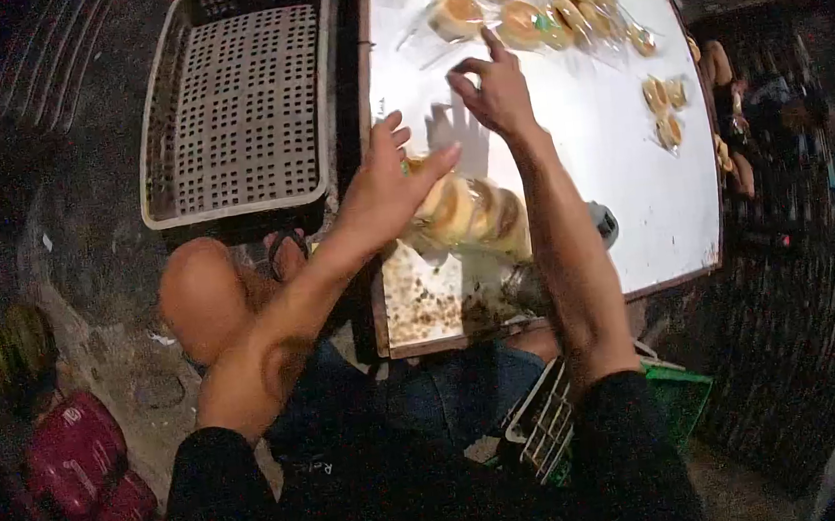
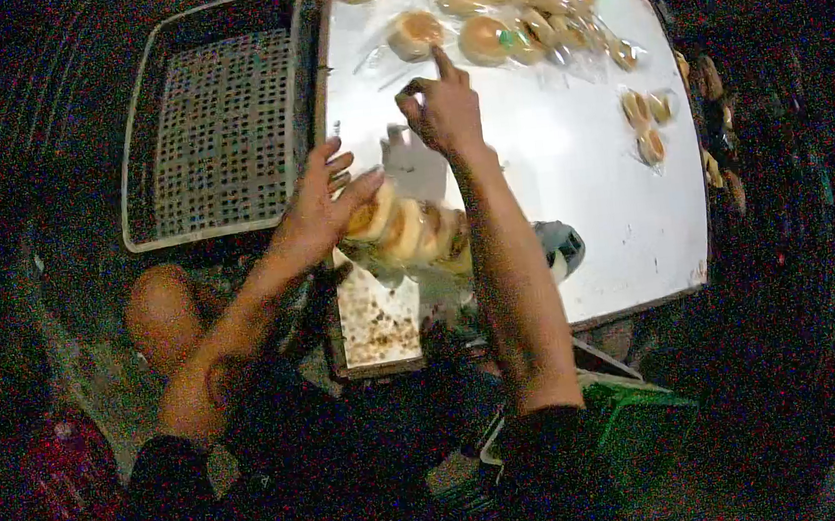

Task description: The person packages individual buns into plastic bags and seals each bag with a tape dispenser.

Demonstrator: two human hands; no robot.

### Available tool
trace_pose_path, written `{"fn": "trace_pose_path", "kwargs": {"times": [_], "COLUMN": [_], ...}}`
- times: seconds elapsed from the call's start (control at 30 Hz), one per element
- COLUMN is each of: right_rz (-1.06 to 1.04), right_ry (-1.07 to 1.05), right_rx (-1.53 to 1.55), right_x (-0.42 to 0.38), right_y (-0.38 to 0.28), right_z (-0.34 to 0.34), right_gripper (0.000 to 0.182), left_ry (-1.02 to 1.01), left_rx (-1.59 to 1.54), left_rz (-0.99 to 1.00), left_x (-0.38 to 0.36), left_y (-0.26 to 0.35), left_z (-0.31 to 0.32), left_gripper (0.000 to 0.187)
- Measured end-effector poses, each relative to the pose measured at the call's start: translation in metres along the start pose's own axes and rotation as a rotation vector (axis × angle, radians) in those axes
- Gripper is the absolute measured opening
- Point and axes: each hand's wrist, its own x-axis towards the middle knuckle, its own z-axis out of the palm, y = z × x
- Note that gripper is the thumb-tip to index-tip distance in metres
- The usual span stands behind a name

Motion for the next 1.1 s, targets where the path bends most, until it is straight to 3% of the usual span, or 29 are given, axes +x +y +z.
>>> {"fn": "trace_pose_path", "kwargs": {"times": [0.07,0.13,0.2,0.3,0.33,0.4,0.43,0.5,0.53,0.6,0.63,0.7,0.73,0.8,0.87,0.93,0.97,1.07,1.1], "right_rz": [-0.074,0.003,0.036,0.140,0.187,0.244,0.392,0.588,0.726,0.715,0.700,0.631,0.737,0.780,0.626,0.574,0.728,0.600,0.599], "right_ry": [-0.135,-0.036,0.040,0.054,0.002,0.152,0.300,0.353,0.396,0.539,0.502,0.394,0.316,0.564,0.674,0.727,0.762,0.788,0.731], "right_rx": [-0.120,-0.058,-0.014,0.692,0.873,1.189,1.167,1.145,1.290,1.472,1.237,0.924,1.078,1.286,1.122,0.997,1.065,1.174,1.243], "right_x": [0.033,0.053,0.049,-0.007,-0.030,-0.076,-0.097,-0.141,-0.160,-0.181,-0.194,-0.211,-0.215,-0.230,-0.244,-0.254,-0.258,-0.260,-0.258], "right_y": [0.005,0.018,-0.005,-0.043,-0.063,-0.080,-0.114,-0.110,-0.123,-0.145,-0.148,-0.156,-0.160,-0.157,-0.148,-0.143,-0.147,-0.135,-0.143], "right_z": [0.030,0.048,0.005,-0.073,-0.101,-0.109,-0.107,-0.083,-0.073,-0.069,-0.064,-0.080,-0.104,-0.121,-0.114,-0.115,-0.132,-0.131,-0.128], "right_gripper": [0.028,0.029,0.032,0.033,0.033,0.038,0.056,0.062,0.063,0.054,0.049,0.035,0.029,0.026,0.025,0.026,0.024,0.022,0.021], "left_ry": [0.038,0.115,0.145,0.199,0.102,-0.104,-0.164,-0.203,-0.191,-0.106,-0.071,-0.054,-0.047,-0.008,-0.028,-0.055,-0.058,0.012,0.008], "left_rx": [-0.062,0.000,0.110,0.425,0.356,0.222,0.053,0.102,0.214,0.093,0.034,0.116,0.152,0.331,0.456,0.187,0.063,-0.085,-0.064], "left_rz": [0.003,0.102,0.179,0.305,0.324,0.360,0.310,0.178,0.130,0.145,0.151,0.340,0.437,0.821,1.052,0.915,0.835,0.532,0.577], "left_x": [0.007,0.012,0.013,0.010,0.008,0.001,-0.003,-0.018,-0.029,-0.032,-0.037,-0.061,-0.076,-0.105,-0.118,-0.120,-0.119,-0.118,-0.122], "left_y": [0.006,0.011,0.012,0.012,0.015,0.023,0.019,0.027,0.029,0.001,-0.010,-0.008,-0.003,0.019,0.031,0.029,0.029,0.038,0.038], "left_z": [-0.017,-0.027,-0.034,-0.036,-0.036,-0.030,-0.022,-0.011,-0.006,0.010,0.018,0.031,0.037,0.054,0.065,0.067,0.065,0.058,0.060], "left_gripper": [0.093,0.094,0.095,0.096,0.095,0.093,0.084,0.069,0.063,0.054,0.051,0.047,0.045,0.039,0.030,0.026,0.024,0.021,0.020]}}
